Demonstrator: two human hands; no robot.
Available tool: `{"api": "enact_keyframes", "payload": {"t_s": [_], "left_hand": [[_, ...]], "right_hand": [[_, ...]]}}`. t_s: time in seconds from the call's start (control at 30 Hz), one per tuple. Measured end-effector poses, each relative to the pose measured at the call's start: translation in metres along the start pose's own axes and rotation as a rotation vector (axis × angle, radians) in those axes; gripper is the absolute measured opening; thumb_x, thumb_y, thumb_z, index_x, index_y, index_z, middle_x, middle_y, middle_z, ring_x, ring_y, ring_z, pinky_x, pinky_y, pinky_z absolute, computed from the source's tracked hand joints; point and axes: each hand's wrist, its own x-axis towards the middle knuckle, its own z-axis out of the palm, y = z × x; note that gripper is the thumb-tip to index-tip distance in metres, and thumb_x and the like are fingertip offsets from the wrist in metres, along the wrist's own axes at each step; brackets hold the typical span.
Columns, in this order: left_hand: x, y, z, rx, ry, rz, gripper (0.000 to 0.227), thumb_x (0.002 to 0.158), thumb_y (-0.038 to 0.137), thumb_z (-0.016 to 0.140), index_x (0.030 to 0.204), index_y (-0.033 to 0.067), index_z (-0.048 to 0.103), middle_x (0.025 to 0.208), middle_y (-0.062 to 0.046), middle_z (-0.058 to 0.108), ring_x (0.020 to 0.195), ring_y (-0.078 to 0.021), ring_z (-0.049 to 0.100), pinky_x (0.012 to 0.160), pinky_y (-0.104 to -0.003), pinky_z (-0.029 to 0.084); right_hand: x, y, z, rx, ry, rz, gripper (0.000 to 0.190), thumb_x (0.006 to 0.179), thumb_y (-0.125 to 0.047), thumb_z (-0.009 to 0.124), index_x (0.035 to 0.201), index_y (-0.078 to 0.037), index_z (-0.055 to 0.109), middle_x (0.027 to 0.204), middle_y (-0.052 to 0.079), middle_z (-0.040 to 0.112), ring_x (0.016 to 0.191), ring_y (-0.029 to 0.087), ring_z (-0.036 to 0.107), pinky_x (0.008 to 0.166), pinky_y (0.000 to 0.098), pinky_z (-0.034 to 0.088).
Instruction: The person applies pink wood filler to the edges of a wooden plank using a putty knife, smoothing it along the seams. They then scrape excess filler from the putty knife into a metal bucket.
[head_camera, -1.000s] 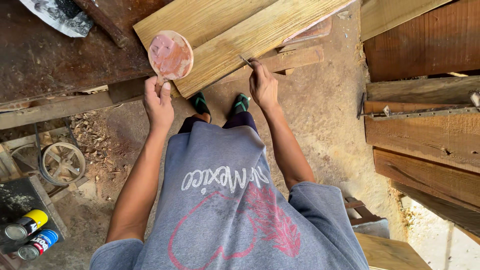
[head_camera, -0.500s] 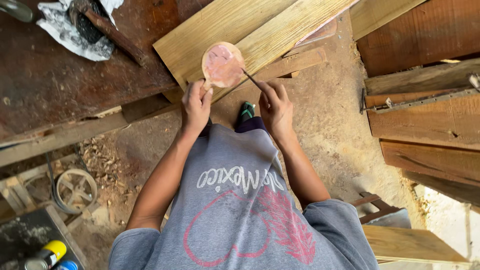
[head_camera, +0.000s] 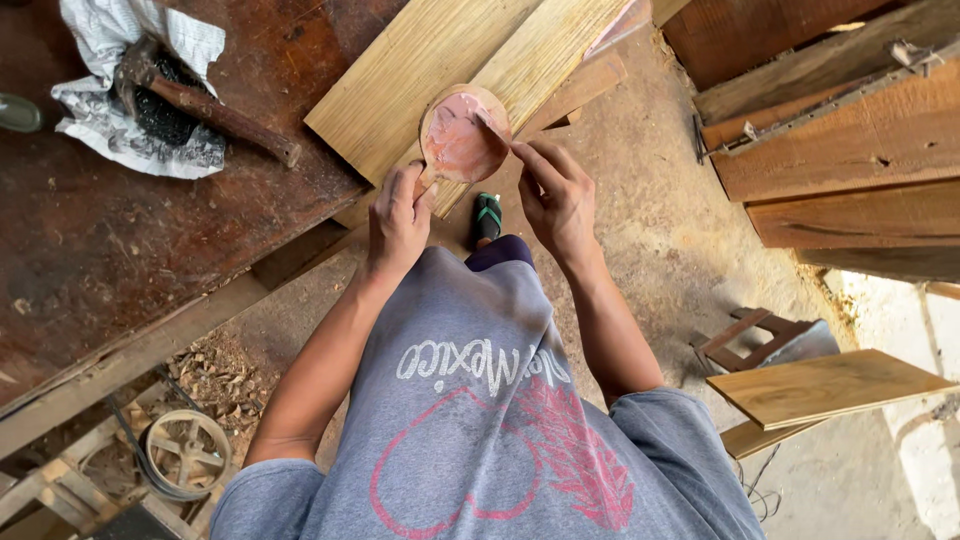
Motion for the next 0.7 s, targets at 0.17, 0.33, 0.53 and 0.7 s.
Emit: {"api": "enact_keyframes", "payload": {"t_s": [0.17, 0.33, 0.53, 0.7], "left_hand": [[0.009, -0.006, 0.010, -0.022, -0.098, -0.007, 0.031, 0.096, -0.002, 0.068, 0.124, -0.0011, 0.055, 0.103, -0.020, 0.061, 0.089, -0.0412, 0.065, 0.073, -0.050, 0.052], [0.034, -0.027, 0.073, -0.058, -0.016, -0.077, 0.025, 0.099, 0.001, 0.069, 0.119, -0.0013, 0.054, 0.101, -0.021, 0.063, 0.089, -0.0417, 0.064, 0.072, -0.051, 0.051], [0.069, -0.063, 0.130, 0.037, 0.018, -0.185, 0.025, 0.103, 0.003, 0.067, 0.124, -0.0024, 0.053, 0.103, -0.022, 0.065, 0.092, -0.0390, 0.066, 0.077, -0.049, 0.052], [0.069, -0.071, 0.140, 0.080, -0.068, -0.241, 0.027, 0.105, 0.003, 0.066, 0.128, -0.0020, 0.054, 0.111, -0.022, 0.067, 0.100, -0.0375, 0.070, 0.082, -0.047, 0.055]], "right_hand": [[-0.002, 0.009, -0.004, 0.130, -0.134, 0.110, 0.036, 0.089, 0.009, 0.067, 0.120, -0.007, 0.073, 0.113, 0.011, 0.073, 0.082, 0.020, 0.073, 0.068, 0.0316, 0.060], [-0.017, 0.077, -0.001, 0.432, 0.014, 0.336, 0.030, 0.098, 0.008, 0.065, 0.123, -0.005, 0.071, 0.104, 0.008, 0.072, 0.092, 0.016, 0.074, 0.076, 0.0288, 0.056], [-0.004, 0.214, 0.031, 0.247, 0.271, 0.594, 0.030, 0.093, 0.005, 0.064, 0.122, -0.001, 0.071, 0.107, 0.007, 0.072, 0.086, 0.014, 0.073, 0.071, 0.0259, 0.058], [0.002, 0.284, 0.085, 0.442, 0.376, 0.611, 0.031, 0.100, 0.004, 0.061, 0.130, -0.002, 0.068, 0.115, 0.007, 0.068, 0.093, 0.014, 0.073, 0.078, 0.0266, 0.059]]}}
